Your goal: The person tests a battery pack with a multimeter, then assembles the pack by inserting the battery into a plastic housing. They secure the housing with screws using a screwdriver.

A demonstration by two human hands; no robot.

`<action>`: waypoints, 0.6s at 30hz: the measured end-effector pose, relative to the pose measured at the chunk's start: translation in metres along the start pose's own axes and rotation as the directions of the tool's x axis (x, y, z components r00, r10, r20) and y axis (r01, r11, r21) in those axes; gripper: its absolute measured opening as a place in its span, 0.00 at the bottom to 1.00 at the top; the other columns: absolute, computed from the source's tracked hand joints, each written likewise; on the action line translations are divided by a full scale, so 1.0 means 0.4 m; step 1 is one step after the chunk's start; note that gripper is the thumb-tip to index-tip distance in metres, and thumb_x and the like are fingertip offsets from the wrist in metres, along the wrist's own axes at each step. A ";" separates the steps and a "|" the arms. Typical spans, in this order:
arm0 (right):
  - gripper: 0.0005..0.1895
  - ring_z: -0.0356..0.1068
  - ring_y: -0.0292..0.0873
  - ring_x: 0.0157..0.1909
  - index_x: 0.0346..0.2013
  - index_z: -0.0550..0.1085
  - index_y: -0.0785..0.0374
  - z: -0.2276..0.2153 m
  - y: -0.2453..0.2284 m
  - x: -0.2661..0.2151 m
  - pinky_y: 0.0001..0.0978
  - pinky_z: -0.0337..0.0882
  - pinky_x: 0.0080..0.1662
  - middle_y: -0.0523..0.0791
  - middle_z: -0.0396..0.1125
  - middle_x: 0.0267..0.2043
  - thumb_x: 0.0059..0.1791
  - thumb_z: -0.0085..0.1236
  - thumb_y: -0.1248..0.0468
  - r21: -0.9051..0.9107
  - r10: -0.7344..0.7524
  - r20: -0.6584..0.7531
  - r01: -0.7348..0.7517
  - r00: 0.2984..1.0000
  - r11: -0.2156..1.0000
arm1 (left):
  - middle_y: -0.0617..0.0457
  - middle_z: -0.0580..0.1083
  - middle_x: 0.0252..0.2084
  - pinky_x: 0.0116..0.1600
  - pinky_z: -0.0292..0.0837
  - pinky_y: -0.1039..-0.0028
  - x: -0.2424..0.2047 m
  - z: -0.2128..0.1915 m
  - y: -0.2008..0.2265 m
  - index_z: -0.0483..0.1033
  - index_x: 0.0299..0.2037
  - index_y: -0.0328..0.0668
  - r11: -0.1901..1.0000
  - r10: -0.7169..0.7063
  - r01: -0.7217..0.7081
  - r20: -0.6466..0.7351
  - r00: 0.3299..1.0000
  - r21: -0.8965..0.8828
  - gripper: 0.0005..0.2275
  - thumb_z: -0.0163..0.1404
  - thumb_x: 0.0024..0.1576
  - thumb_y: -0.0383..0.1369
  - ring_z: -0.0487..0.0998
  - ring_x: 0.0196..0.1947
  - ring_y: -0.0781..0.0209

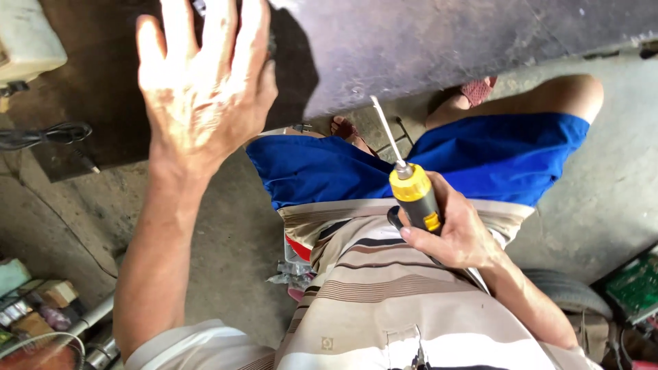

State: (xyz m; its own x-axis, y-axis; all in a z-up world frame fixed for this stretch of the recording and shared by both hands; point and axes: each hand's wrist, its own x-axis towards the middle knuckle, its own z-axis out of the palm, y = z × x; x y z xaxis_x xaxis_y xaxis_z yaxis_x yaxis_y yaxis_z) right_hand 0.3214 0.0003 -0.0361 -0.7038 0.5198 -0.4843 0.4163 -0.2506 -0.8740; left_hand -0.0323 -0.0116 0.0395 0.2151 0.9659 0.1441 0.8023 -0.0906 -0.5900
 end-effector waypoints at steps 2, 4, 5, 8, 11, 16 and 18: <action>0.32 0.65 0.34 0.28 0.59 0.62 0.64 -0.002 -0.007 0.006 0.28 0.69 0.36 0.38 0.69 0.29 0.44 0.63 0.64 0.127 -0.037 0.086 0.026 0.996 0.992 | 0.42 0.71 0.64 0.54 0.75 0.53 -0.003 -0.001 0.007 0.73 0.70 0.42 0.995 0.013 -0.013 -0.004 1.000 -0.096 0.21 0.51 0.71 0.43 0.72 0.58 0.37; 0.24 0.65 0.35 0.28 0.51 0.66 0.61 -0.007 -0.004 0.009 0.29 0.69 0.35 0.38 0.68 0.30 0.43 0.63 0.63 0.087 -0.024 0.074 0.018 0.997 0.996 | 0.40 0.71 0.63 0.52 0.74 0.51 -0.001 -0.006 0.019 0.74 0.68 0.41 0.994 0.015 -0.020 -0.041 0.999 -0.110 0.18 0.50 0.70 0.38 0.73 0.56 0.34; 0.16 0.65 0.37 0.28 0.42 0.70 0.59 -0.008 -0.004 0.012 0.31 0.68 0.35 0.39 0.67 0.31 0.43 0.63 0.61 0.040 -0.015 0.075 0.012 0.997 0.999 | 0.39 0.70 0.63 0.51 0.74 0.50 -0.004 -0.010 0.023 0.75 0.66 0.40 0.993 0.007 -0.015 -0.071 0.997 -0.120 0.16 0.48 0.69 0.34 0.73 0.54 0.32; 0.06 0.65 0.38 0.29 0.30 0.75 0.58 -0.011 -0.001 0.016 0.32 0.68 0.35 0.41 0.66 0.38 0.44 0.63 0.61 0.023 0.022 0.089 -0.024 0.996 0.999 | 0.40 0.68 0.64 0.52 0.74 0.51 0.000 -0.012 0.029 0.76 0.64 0.42 0.986 -0.039 0.027 -0.070 0.997 -0.165 0.15 0.44 0.71 0.34 0.73 0.54 0.32; 0.07 0.66 0.39 0.31 0.33 0.76 0.58 -0.010 -0.014 0.022 0.31 0.70 0.35 0.42 0.66 0.39 0.44 0.63 0.60 0.045 0.008 0.092 -0.012 0.996 0.999 | 0.41 0.58 0.73 0.70 0.53 0.30 -0.020 -0.039 0.073 0.77 0.75 0.49 0.911 -0.234 0.249 0.084 0.969 -0.328 0.27 0.32 0.77 0.52 0.54 0.69 0.24; 0.12 0.68 0.38 0.26 0.36 0.76 0.63 0.003 -0.003 0.039 0.30 0.71 0.30 0.43 0.70 0.26 0.39 0.66 0.68 0.187 -0.047 0.046 0.037 0.998 0.982 | 0.38 0.74 0.44 0.51 0.77 0.59 -0.028 -0.153 0.334 0.75 0.52 0.26 -0.100 -0.562 0.143 0.174 0.809 -0.985 0.12 0.46 0.65 0.29 0.75 0.42 0.48; 0.14 0.72 0.40 0.25 0.37 0.78 0.66 0.006 0.017 0.039 0.31 0.75 0.28 0.46 0.71 0.22 0.38 0.69 0.69 0.288 -0.217 0.021 0.202 0.976 0.936 | 0.44 0.76 0.45 0.53 0.79 0.66 -0.043 -0.131 0.436 0.76 0.58 0.32 -0.676 -0.402 0.119 0.499 0.768 -0.727 0.16 0.52 0.62 0.30 0.78 0.43 0.59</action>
State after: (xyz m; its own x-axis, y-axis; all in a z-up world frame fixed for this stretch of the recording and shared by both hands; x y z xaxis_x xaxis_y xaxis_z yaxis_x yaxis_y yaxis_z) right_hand 0.3117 0.0049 -0.0497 -0.7896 0.5441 -0.2837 0.0820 -0.3646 -0.9276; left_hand 0.1332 -0.0569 -0.0244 -0.4350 0.8991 -0.0486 -0.1114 -0.0001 0.9938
